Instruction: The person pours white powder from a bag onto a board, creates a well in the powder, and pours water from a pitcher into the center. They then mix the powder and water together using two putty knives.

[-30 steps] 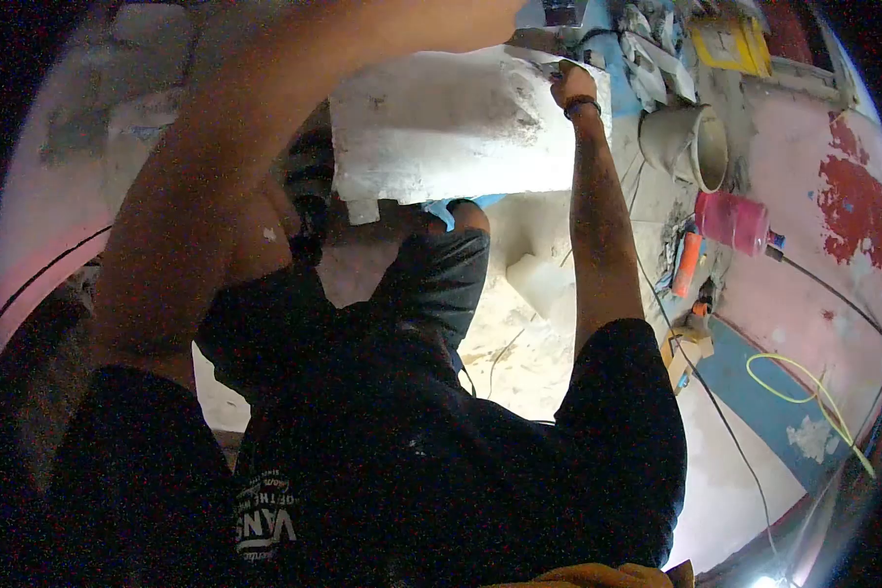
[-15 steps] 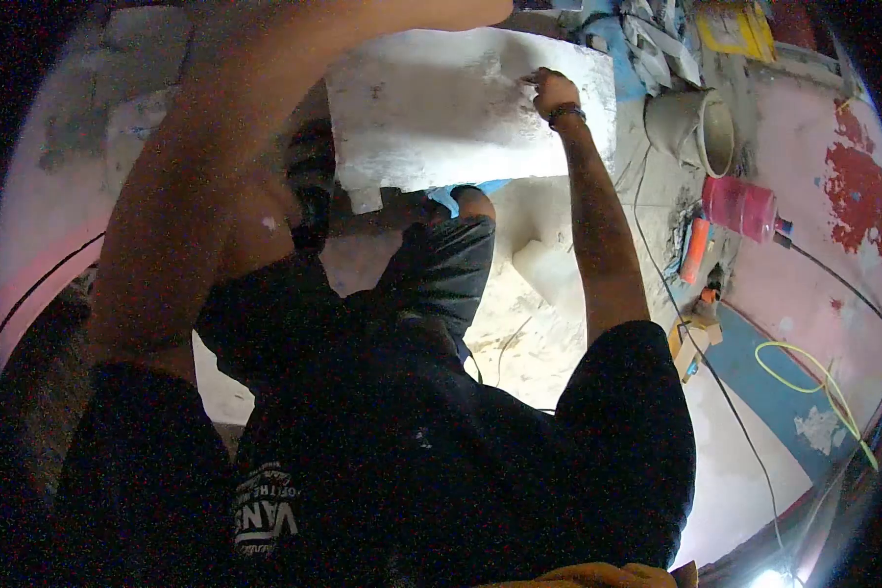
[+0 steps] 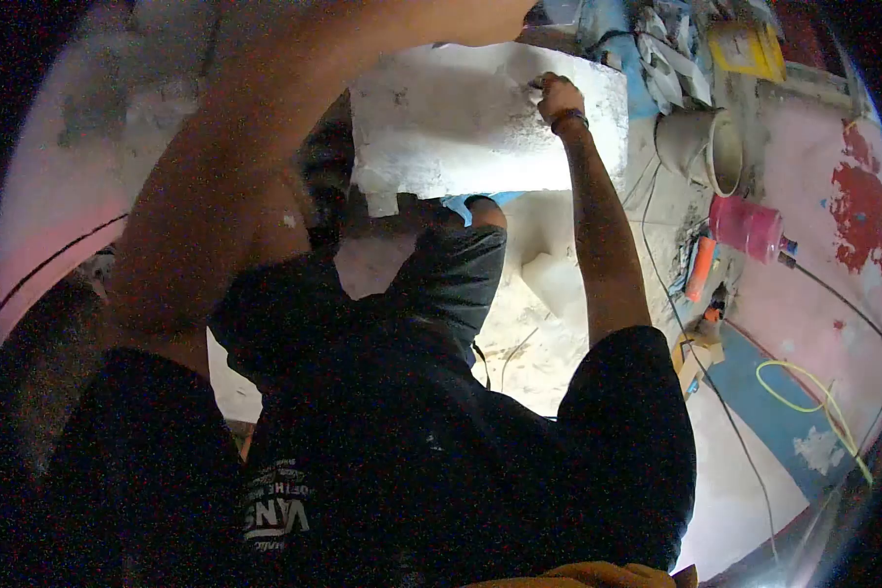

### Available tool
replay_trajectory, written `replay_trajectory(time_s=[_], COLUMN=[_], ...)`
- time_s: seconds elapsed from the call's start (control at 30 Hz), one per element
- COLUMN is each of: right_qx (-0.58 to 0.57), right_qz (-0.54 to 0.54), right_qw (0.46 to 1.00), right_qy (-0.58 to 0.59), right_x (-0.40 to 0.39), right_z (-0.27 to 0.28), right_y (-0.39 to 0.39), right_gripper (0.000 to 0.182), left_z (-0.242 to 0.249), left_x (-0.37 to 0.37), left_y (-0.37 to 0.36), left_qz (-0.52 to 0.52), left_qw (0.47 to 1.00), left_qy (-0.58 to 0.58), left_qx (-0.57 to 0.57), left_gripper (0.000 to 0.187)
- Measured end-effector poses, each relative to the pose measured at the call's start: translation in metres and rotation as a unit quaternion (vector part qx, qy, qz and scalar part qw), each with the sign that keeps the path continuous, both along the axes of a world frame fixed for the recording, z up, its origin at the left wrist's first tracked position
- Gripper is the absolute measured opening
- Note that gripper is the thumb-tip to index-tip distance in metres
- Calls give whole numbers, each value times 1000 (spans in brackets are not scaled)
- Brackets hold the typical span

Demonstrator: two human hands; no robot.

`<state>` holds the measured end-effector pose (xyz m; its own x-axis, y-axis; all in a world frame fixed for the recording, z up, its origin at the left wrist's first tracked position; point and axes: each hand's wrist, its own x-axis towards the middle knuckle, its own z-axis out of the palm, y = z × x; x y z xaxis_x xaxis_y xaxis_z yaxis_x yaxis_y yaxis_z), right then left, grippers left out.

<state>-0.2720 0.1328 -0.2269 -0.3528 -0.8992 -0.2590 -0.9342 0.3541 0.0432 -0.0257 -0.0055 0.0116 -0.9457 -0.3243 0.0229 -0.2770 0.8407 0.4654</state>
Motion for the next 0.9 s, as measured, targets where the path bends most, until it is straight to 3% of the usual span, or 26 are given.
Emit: replay_trajectory(time_s=[0.07, 0.1, 0.2, 0.23, 0.27, 0.3, 0.43, 0.5, 0.53, 0.57, 0.6, 0.63, 0.7, 0.77, 0.83, 0.87, 0.9], right_qx=[-20, -17, -65, -72, -94, -153, -211, -290, -424, -410, -458, -488, -546, -556, -531, -534, -524], right_qz=[58, 42, -30, -82, -68, -80, -141, -232, -233, -360, -307, -335, -390, -350, -340, -341, -349], right_qw=[998, 999, 996, 993, 990, 982, 963, 916, 831, 752, 754, 651, 360, 202, 106, 79, 56], right_qy=[-2, -7, -45, -54, -77, -73, -88, -150, -275, -369, -358, -476, -648, -727, -769, -769, -775], right_x=[-18, -6, -24, -32, -20, -28, -29, -37, -37, -33, -23, -11, 19, 54, 86, 97, 108], right_z=[-21, 6, 3, 2, 31, 24, 57, 55, 46, 48, 48, 44, 45, 62, 75, 73, 80], right_y=[12, 12, 16, 16, 20, 24, 52, 69, 77, 83, 90, 89, 85, 81, 73, 66, 60], right_gripper=[28, 30, 30, 29, 27, 24, 20, 19, 26, 23, 19, 19, 24, 33, 33, 33, 29], left_z=[-10, -6, -3, -13, -13, -12, -38, -55, -57, -53, -50, -49, -55, -62, -62, -64, -64], left_x=[-3, -5, -11, -7, -7, -8, -9, -14, -15, -15, -16, -16, -18, -23, -21, -19, -18], left_y=[-2, 1, 4, 7, 9, 9, 3, -8, -9, -6, -3, 1, 8, 13, 22, 24, 28], left_qz=[-7, -9, 49, 71, 58, 46, 42, 17, 8, 25, 40, 26, 56, 57, 122, 107, 101], left_qw=[997, 996, 997, 997, 997, 998, 995, 996, 997, 997, 997, 998, 992, 992, 943, 929, 930], left_qy=[59, 69, -52, 16, 9, 2, 59, 76, 76, 52, 28, 27, 61, 23, -108, -107, -130], left_qx=[-53, -61, -2, 40, 43, 48, 69, 41, 34, 51, 67, 57, 98, 107, 289, 339, 330], left_gripper=[33, 33, 37, 50, 55, 61, 50, 35, 35, 29, 23, 23, 24, 35, 51, 63, 63])
